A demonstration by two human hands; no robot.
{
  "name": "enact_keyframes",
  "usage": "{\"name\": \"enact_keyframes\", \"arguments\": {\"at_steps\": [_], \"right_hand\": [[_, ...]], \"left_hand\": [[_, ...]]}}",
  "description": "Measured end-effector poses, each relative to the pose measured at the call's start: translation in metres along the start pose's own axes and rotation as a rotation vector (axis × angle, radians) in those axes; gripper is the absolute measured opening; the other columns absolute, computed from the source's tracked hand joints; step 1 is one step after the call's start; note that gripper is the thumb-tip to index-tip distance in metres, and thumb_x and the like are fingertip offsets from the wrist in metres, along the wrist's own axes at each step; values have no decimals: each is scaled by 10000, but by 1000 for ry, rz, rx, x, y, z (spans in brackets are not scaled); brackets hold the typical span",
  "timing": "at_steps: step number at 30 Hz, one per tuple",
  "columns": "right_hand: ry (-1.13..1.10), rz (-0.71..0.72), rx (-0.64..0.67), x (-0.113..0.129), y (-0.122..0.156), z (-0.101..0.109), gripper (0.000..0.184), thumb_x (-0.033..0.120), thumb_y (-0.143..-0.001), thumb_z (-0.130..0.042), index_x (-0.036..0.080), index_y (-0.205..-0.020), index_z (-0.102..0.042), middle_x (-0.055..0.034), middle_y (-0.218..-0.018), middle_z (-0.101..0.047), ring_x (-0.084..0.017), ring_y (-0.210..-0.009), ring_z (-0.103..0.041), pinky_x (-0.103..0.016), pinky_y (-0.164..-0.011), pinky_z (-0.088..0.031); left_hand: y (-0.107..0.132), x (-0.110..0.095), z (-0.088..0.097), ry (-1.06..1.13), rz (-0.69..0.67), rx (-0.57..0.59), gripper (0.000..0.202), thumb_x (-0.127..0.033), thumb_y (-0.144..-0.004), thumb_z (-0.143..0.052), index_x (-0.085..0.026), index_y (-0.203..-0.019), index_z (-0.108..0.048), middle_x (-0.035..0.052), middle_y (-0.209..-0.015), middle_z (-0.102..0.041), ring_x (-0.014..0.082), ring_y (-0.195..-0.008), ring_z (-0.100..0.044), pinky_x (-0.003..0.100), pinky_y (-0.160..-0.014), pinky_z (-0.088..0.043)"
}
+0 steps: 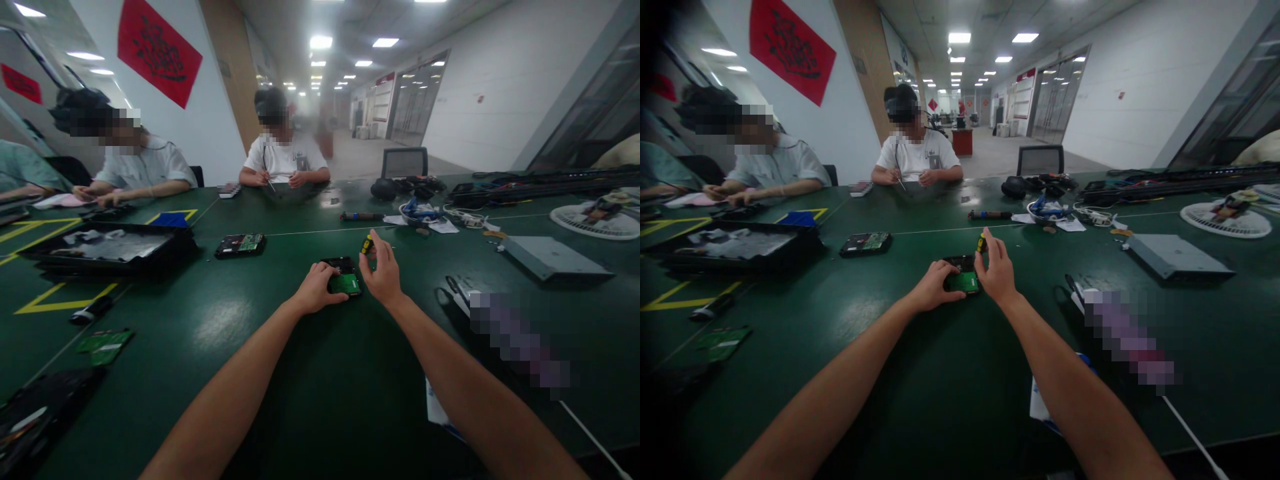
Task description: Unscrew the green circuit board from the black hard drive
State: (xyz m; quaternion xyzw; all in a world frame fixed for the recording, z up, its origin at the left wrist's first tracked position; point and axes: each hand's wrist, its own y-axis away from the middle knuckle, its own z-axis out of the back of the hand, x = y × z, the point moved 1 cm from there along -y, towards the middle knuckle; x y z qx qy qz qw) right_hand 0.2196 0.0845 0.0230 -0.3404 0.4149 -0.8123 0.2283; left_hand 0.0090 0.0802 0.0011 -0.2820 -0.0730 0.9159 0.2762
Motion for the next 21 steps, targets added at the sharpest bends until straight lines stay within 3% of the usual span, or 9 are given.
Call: {"name": "enact_keyframes", "arguments": {"at_steps": [8, 14, 21], "right_hand": [[-16, 17, 13, 3, 1, -2, 646, 254, -970, -518, 284, -1567, -271, -130, -1300, -545, -257, -1083, -600, -486, -956, -566], [-10, -18, -14, 1, 1, -2, 664, 306, -951, -569, 280, -1553, -290, -131, -1275, -535, -254, -1016, -608, -473, -868, -602], [-7, 11, -12, 2, 0, -1, 620, 278, -973, -501, 290, -1556, -291, -130, -1296, -542, -257, -1055, -611, -495, -933, -576]], "left_hand": [[1, -2, 2, 20, 5, -5, 632, -541, -692, -815, -216, -1199, -626, 106, -1163, -555, 322, -1110, -503, 471, -942, -484], [0, 1, -1, 17, -2, -11, 638, -549, -692, -812, -204, -1196, -627, 111, -1167, -550, 321, -1116, -496, 467, -948, -481], [1, -1, 1, -3, -4, -9, 624, -542, -693, -815, -219, -1194, -628, 104, -1149, -556, 321, -1104, -505, 472, -948, -479]]}}
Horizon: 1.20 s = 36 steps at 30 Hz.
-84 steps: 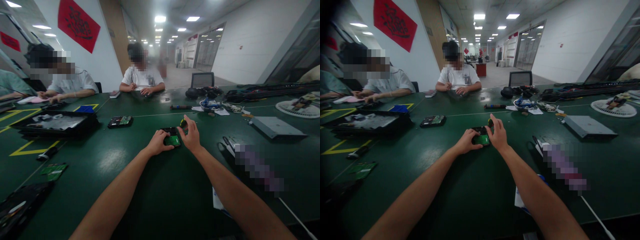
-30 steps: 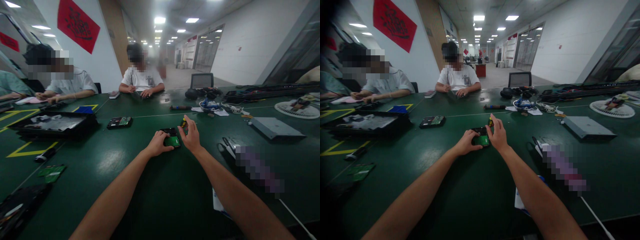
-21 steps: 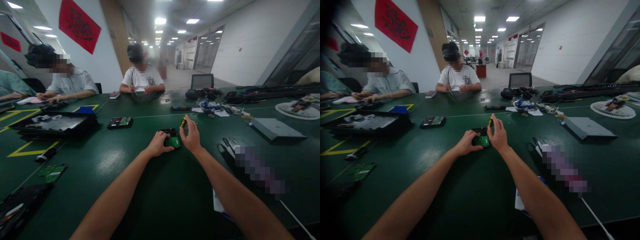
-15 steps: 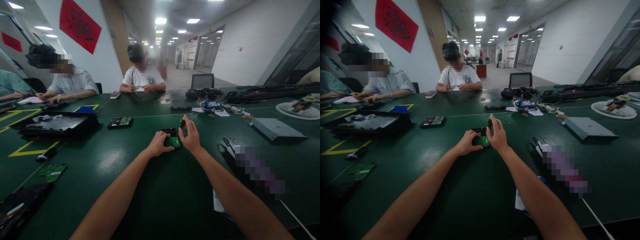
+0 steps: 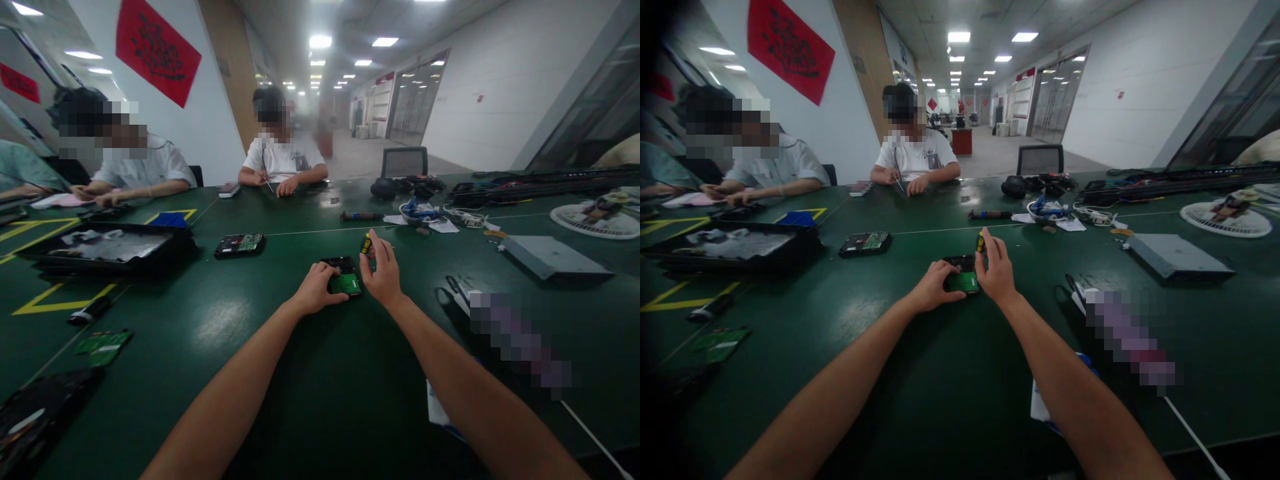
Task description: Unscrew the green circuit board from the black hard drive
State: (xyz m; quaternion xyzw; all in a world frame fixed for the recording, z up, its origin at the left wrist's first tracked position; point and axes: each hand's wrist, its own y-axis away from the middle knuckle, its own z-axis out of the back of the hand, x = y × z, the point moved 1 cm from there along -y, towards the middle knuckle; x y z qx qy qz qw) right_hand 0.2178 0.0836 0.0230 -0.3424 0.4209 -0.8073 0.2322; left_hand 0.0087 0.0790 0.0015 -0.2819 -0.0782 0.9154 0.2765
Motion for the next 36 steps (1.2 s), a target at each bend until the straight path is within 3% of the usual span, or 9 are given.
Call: {"name": "enact_keyframes", "arguments": {"at_steps": [4, 9, 14, 30, 36], "right_hand": [[-11, -21, -11, 0, 0, 0, 631, 293, -954, -553, 292, -1540, -317, -119, -1239, -545, -235, -959, -614, -464, -838, -610], [-14, 0, 13, 1, 1, -1, 648, 259, -958, -528, 277, -1558, -284, -128, -1285, -551, -242, -1000, -618, -474, -905, -586], [1, -27, -1, 0, 1, -1, 653, 303, -950, -562, 286, -1547, -300, -121, -1258, -563, -241, -958, -627, -467, -850, -605], [-27, 20, 1, -2, 2, -1, 637, 275, -953, -563, 283, -1541, -320, -123, -1306, -573, -247, -1036, -641, -467, -915, -595], [-21, -21, -108, -4, 1, 3, 636, 302, -948, -591, 277, -1525, -327, -124, -1312, -601, -227, -918, -684, -466, -889, -604]], "left_hand": [[0, 1, 1, 9, -3, 4, 634, -551, -687, -815, -214, -1191, -630, 110, -1159, -555, 327, -1108, -504, 472, -940, -485], [-1, 1, 1, 18, 0, 6, 641, -549, -690, -813, -203, -1196, -628, 114, -1158, -557, 328, -1108, -502, 470, -939, -485], [0, 0, 1, 21, 3, 5, 634, -544, -691, -816, -211, -1196, -627, 112, -1173, -555, 326, -1115, -501, 473, -941, -484], [0, -1, 1, -1, 1, 11, 635, -548, -698, -810, -203, -1198, -626, 113, -1166, -558, 320, -1106, -502, 465, -944, -484], [-1, -1, 2, -17, 4, 30, 655, -571, -701, -799, -206, -1217, -623, 114, -1171, -559, 325, -1112, -504, 465, -941, -484]]}}
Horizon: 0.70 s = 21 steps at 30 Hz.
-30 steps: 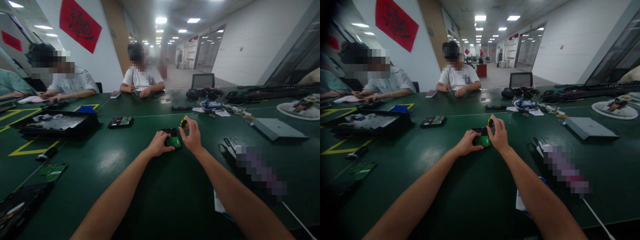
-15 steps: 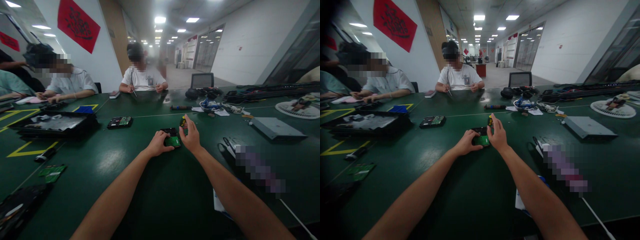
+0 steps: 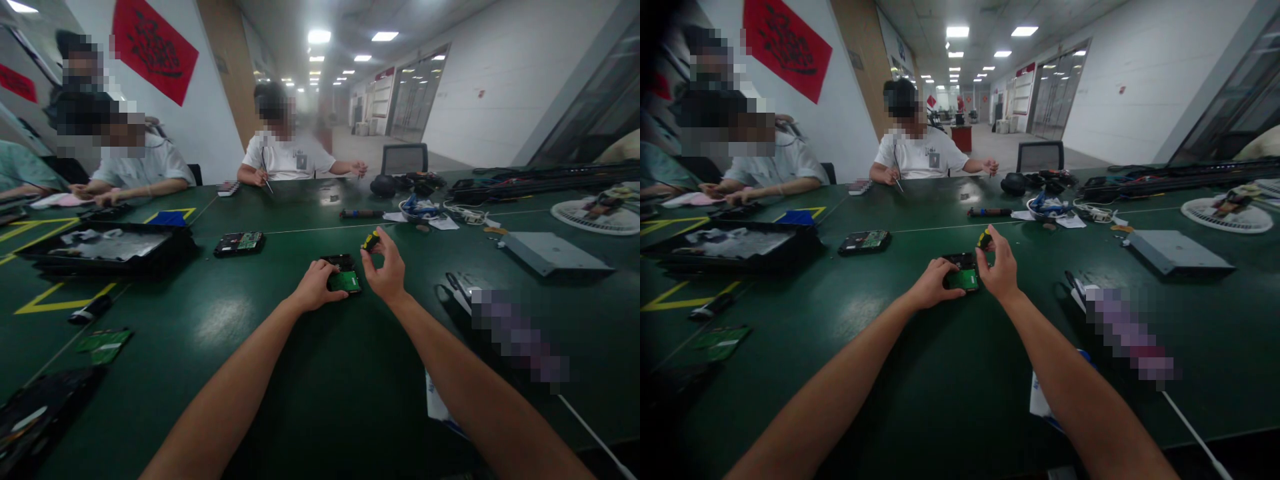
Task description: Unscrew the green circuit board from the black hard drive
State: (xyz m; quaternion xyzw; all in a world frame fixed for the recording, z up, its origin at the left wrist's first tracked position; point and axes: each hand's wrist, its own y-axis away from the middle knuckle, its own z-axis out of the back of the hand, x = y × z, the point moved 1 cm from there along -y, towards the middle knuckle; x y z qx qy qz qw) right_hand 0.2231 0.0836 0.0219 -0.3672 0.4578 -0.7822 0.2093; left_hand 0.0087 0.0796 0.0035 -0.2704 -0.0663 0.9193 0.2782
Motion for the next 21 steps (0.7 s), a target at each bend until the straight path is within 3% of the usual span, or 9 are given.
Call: {"name": "enact_keyframes", "arguments": {"at_steps": [4, 12, 21], "right_hand": [[15, -51, -90, -7, 0, 4, 636, 315, -944, -599, 254, -1519, -333, -140, -1335, -591, -227, -916, -694, -463, -879, -609], [3, -74, -59, -13, 4, 1, 652, 314, -933, -614, 223, -1520, -345, -152, -1243, -597, -240, -940, -681, -454, -832, -629], [-50, -43, 7, -6, 7, -4, 642, 301, -936, -609, 255, -1521, -348, -137, -1294, -589, -234, -973, -688, -435, -854, -636]], "left_hand": [[-1, 3, -1, 0, 5, 6, 676, -580, -690, -806, -210, -1226, -622, 111, -1176, -561, 325, -1119, -504, 466, -941, -481], [0, 6, -3, -2, -3, -3, 690, -593, -696, -800, -210, -1240, -617, 108, -1188, -559, 320, -1121, -499, 463, -945, -478], [-1, 7, -6, -12, -14, -29, 675, -580, -687, -813, -208, -1218, -625, 104, -1155, -569, 310, -1091, -509, 453, -935, -483]]}}
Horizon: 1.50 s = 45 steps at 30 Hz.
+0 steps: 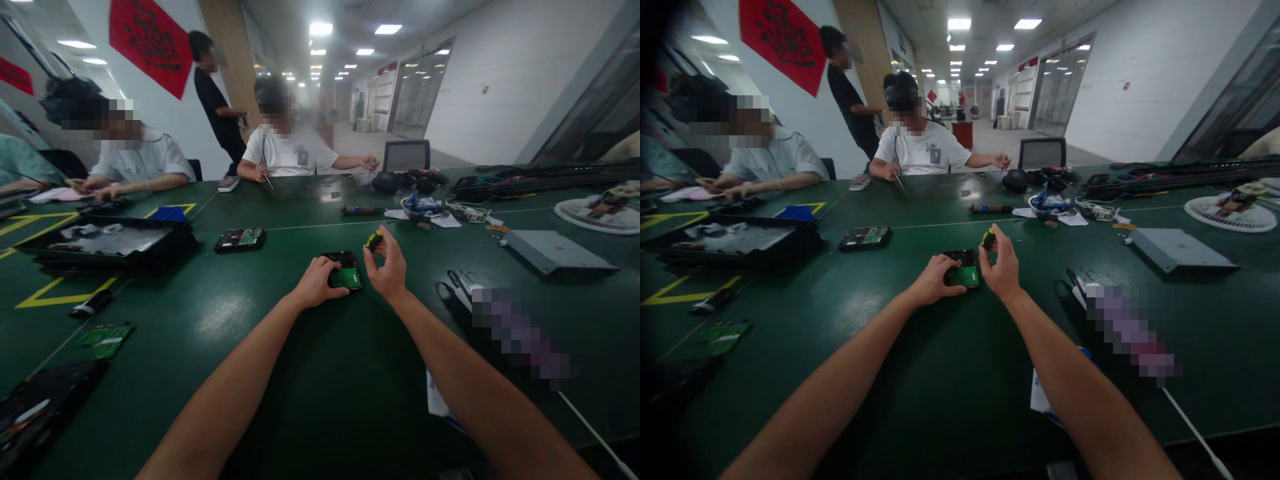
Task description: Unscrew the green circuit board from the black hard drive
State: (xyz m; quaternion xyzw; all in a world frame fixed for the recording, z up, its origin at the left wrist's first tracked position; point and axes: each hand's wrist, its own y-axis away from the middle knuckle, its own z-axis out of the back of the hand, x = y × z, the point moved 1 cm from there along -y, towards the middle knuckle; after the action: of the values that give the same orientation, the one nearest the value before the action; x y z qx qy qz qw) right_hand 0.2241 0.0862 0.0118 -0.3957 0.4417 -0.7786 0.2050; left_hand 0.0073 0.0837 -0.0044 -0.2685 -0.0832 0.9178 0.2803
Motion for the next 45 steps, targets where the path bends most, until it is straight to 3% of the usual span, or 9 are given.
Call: {"name": "enact_keyframes", "arguments": {"at_steps": [25, 35, 45], "right_hand": [[20, 1, 48, 2, -2, 3, 620, 327, -956, -568, 240, -1522, -329, -156, -1309, -578, -249, -995, -683, -460, -871, -634], [56, 18, 50, 4, -5, 4, 616, 313, -937, -596, 264, -1505, -363, -112, -1180, -611, -218, -890, -667, -449, -844, -625], [77, 26, 90, 4, -4, 3, 655, 314, -939, -568, 275, -1538, -304, -124, -1283, -603, -234, -895, -663, -469, -846, -613]], "left_hand": [[0, -6, 6, -12, 10, 27, 666, -585, -697, -800, -214, -1221, -624, 103, -1161, -571, 321, -1096, -510, 462, -938, -477], [0, -5, 6, -25, -8, 22, 662, -587, -706, -794, -199, -1215, -624, 107, -1160, -568, 314, -1086, -510, 455, -938, -475], [0, -6, 6, -27, -9, 11, 646, -580, -705, -797, -205, -1203, -627, 105, -1145, -570, 315, -1084, -513, 457, -946, -471]]}}
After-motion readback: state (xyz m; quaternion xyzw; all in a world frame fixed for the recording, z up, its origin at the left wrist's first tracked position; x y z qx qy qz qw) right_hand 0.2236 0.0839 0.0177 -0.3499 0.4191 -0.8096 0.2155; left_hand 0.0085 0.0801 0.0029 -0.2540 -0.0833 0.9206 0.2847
